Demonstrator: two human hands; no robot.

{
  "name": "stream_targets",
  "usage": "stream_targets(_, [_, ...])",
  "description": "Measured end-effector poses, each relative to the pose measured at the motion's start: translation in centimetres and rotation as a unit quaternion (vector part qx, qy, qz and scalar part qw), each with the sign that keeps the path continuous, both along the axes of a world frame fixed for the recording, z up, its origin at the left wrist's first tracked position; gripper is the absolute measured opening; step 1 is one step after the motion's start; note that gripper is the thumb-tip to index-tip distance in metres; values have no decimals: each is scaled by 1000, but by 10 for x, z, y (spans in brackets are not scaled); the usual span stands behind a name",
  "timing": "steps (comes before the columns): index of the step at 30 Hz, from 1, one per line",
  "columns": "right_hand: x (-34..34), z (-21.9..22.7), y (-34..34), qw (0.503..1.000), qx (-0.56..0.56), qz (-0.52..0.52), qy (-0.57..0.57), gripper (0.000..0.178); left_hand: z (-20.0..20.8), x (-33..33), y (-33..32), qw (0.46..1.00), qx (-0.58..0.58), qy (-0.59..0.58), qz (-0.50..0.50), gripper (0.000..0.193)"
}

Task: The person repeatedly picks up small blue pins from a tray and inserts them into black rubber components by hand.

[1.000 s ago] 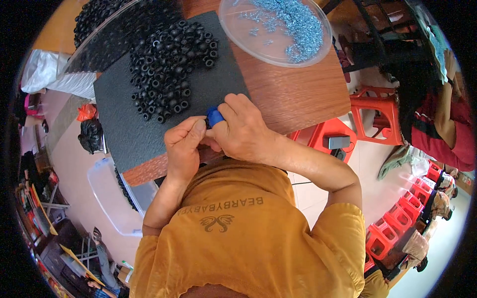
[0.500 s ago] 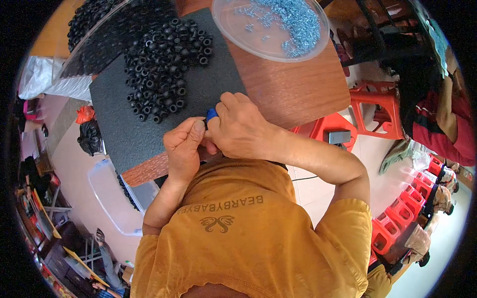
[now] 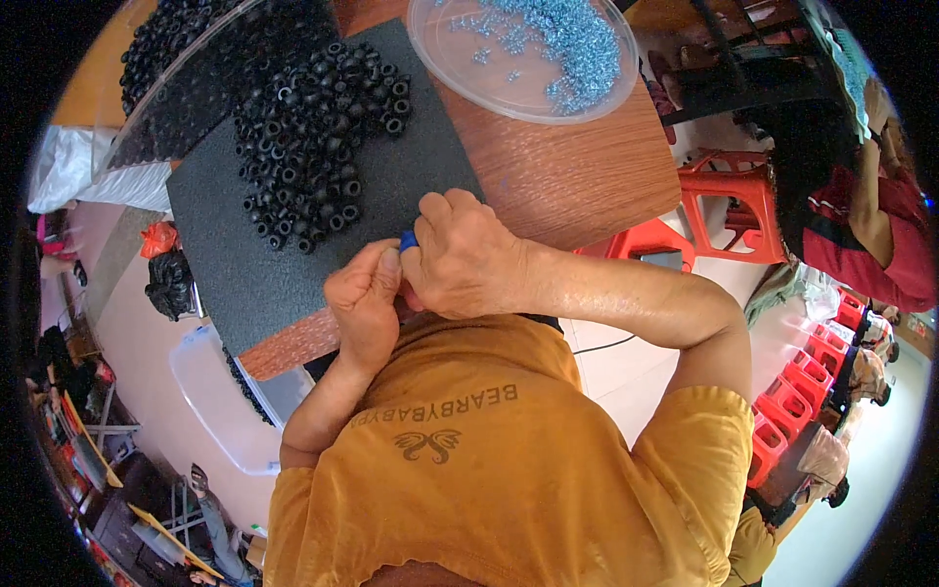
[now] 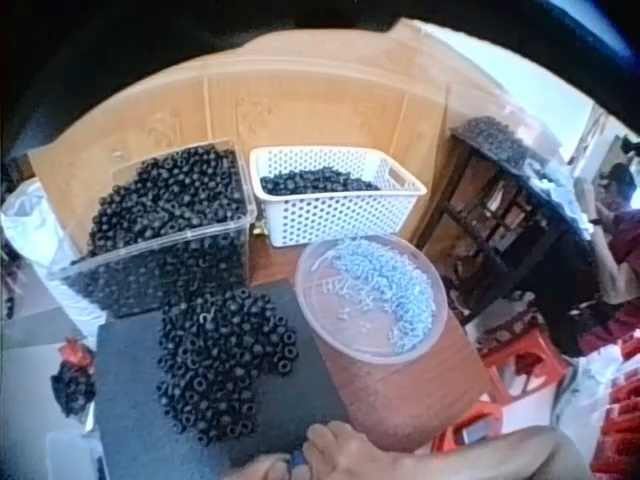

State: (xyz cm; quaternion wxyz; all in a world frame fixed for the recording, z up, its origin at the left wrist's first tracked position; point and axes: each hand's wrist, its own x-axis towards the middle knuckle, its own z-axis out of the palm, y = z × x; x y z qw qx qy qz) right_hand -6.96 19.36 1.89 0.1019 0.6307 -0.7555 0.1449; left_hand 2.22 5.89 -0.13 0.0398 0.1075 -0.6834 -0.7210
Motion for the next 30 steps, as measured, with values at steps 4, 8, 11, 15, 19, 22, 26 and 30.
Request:
stream_targets(4, [-2,-1,-4,1000,-30,-6,-6,22,0,-1,-2,995,92,-30,8,20])
stream_targets(8, [1,-6,-8,992,-114,-47,-38,22,1,0,-5,988,151,-20,16,24])
stream_targets(11, [4,-6,-9,982,-161,-75,-71,24,5,1,-5,990,135,-21,22,26])
stream_targets(15, [4,9,-8,975,-142,-109,-133,26,5,1,-7,991,132,-15,19,27])
stream_targets(19, [1,8,0,964,-169,-113,-172,34,7,-2,-9,985,164,-49,30,27])
stream_targets(22, [2,6,-4,960,-200,-107,-163,36,8,-4,-7,981,187,-46,32,27])
stream_targets(26, [3,-1,-7,958,-218,-92,-161,35,13,-6,-11,994,98,-33,26,26])
stream_targets(30, [2,8,-4,932,-244,-118,-239,17,16,-5,-10,996,-68,40,43,24])
